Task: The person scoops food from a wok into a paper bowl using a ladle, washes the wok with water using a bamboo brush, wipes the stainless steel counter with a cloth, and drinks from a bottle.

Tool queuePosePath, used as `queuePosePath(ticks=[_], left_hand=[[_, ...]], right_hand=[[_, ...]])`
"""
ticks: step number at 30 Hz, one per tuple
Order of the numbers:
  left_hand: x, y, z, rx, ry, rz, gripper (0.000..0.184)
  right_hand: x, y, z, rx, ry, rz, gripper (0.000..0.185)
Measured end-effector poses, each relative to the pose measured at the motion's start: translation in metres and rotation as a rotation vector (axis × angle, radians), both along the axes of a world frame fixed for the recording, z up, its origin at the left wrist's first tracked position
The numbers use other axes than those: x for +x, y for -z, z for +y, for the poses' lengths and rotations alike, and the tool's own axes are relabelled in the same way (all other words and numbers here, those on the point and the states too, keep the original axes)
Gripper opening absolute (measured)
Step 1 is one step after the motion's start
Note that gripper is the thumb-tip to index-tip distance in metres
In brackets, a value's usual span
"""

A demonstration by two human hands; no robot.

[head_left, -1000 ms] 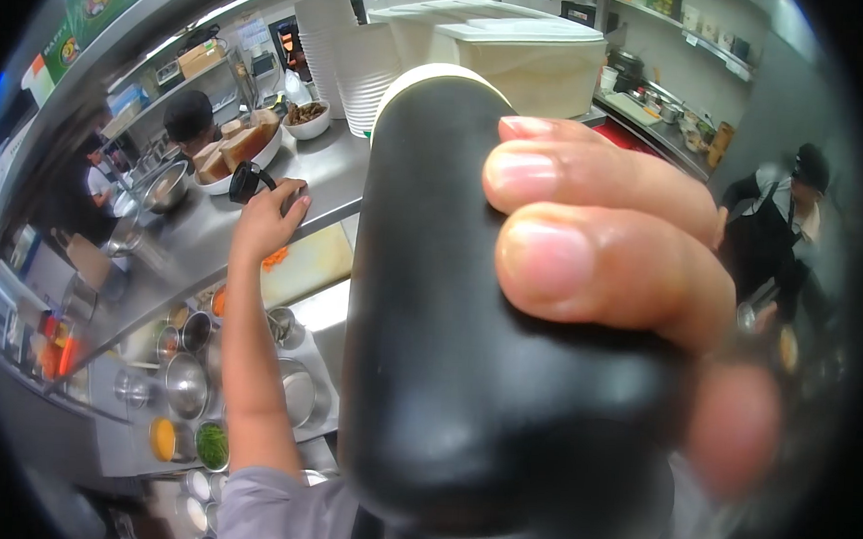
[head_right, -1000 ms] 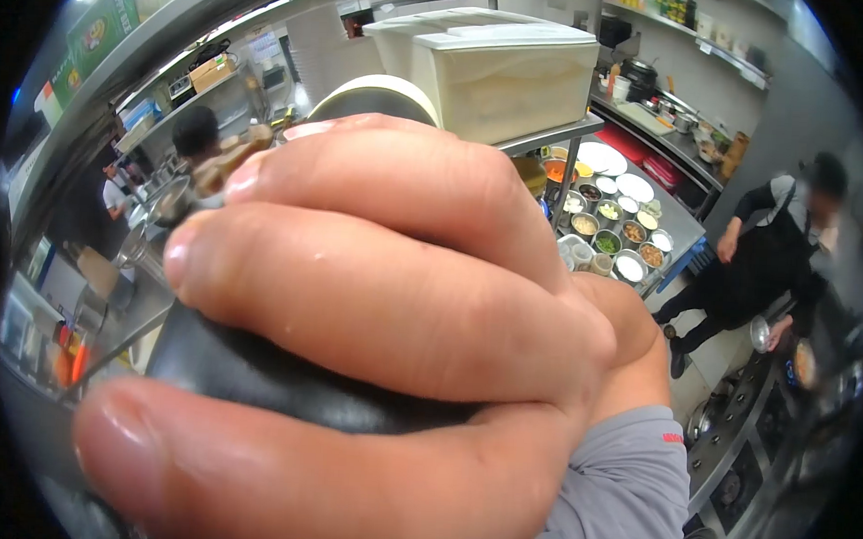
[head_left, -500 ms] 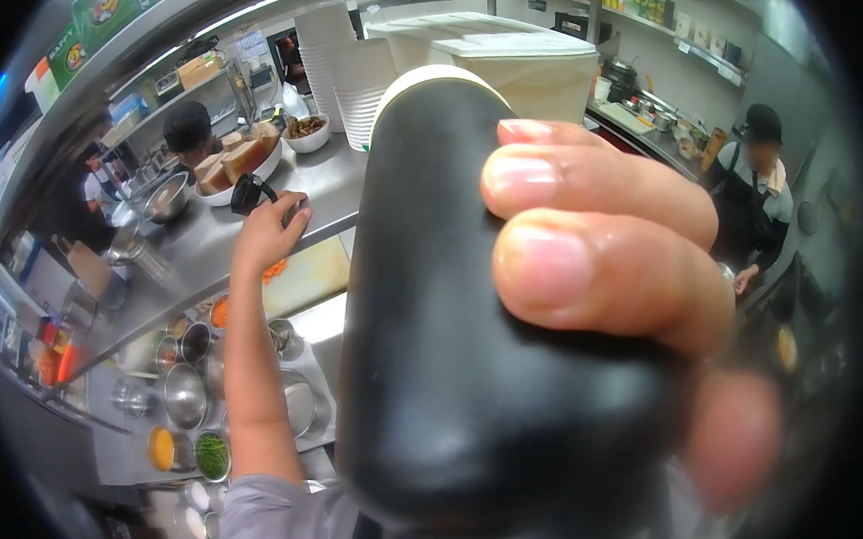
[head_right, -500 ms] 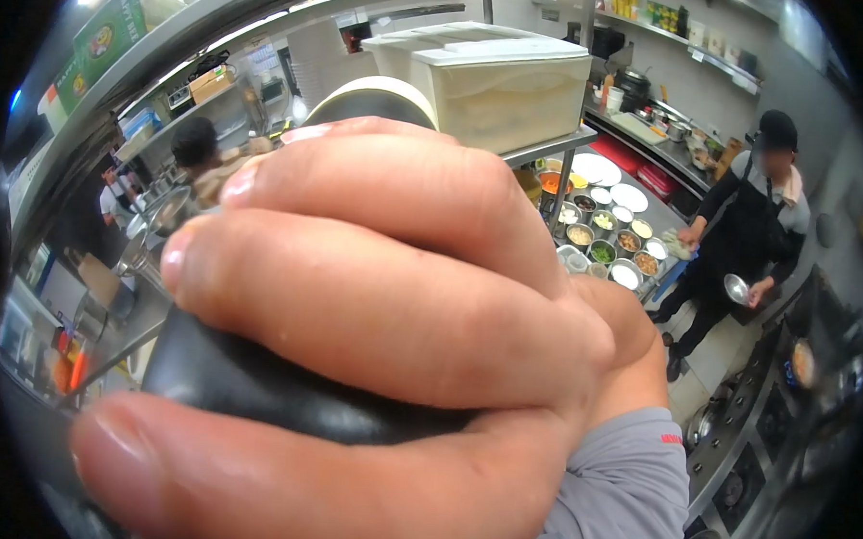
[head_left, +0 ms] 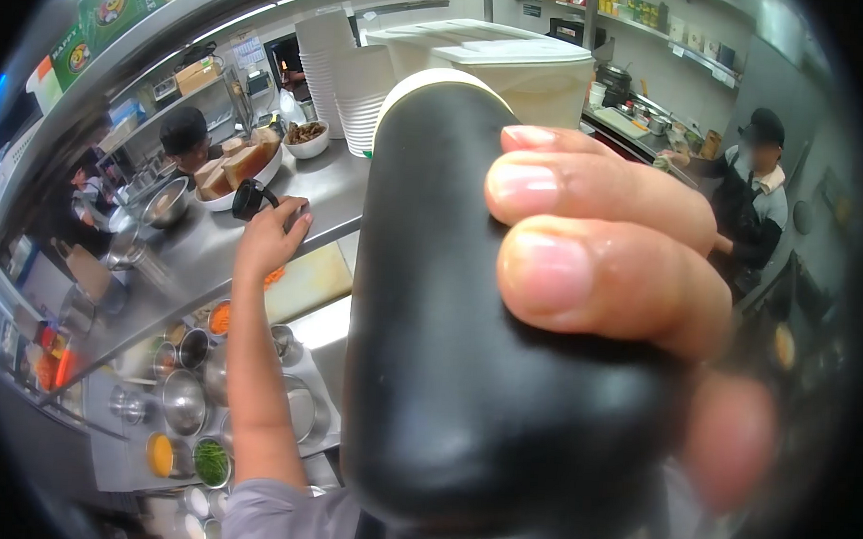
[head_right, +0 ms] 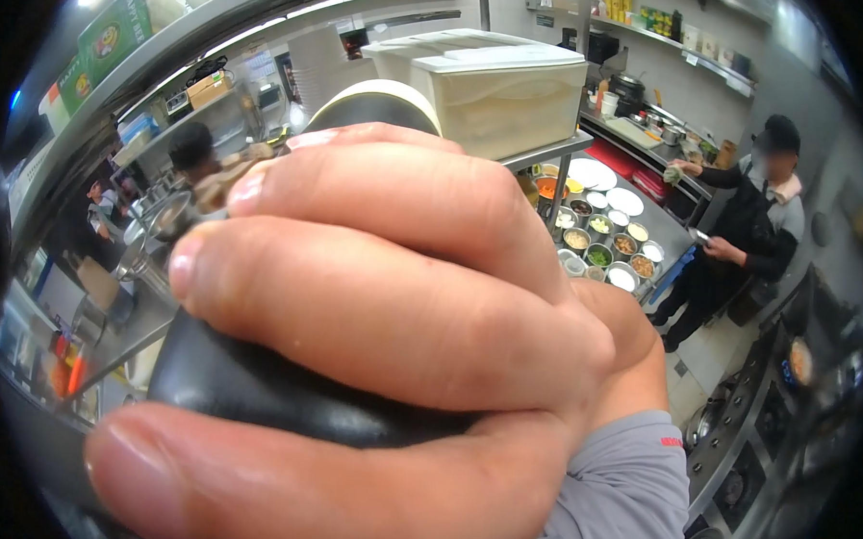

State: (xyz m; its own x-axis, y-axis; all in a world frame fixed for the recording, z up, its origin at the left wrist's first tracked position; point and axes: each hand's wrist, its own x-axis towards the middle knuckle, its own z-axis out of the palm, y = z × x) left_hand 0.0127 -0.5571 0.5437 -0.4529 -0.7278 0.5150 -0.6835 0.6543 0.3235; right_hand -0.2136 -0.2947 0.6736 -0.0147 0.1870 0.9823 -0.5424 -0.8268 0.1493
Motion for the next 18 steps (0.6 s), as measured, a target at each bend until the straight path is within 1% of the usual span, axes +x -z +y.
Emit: queuePosePath(ticks=[18], left_hand=[[0.001, 0.001, 0.000, -0.024, 0.000, -0.019, 0.036]], right_hand=[[0.009, -0.002, 0.011, -0.045, 0.024, 0.018, 0.039]])
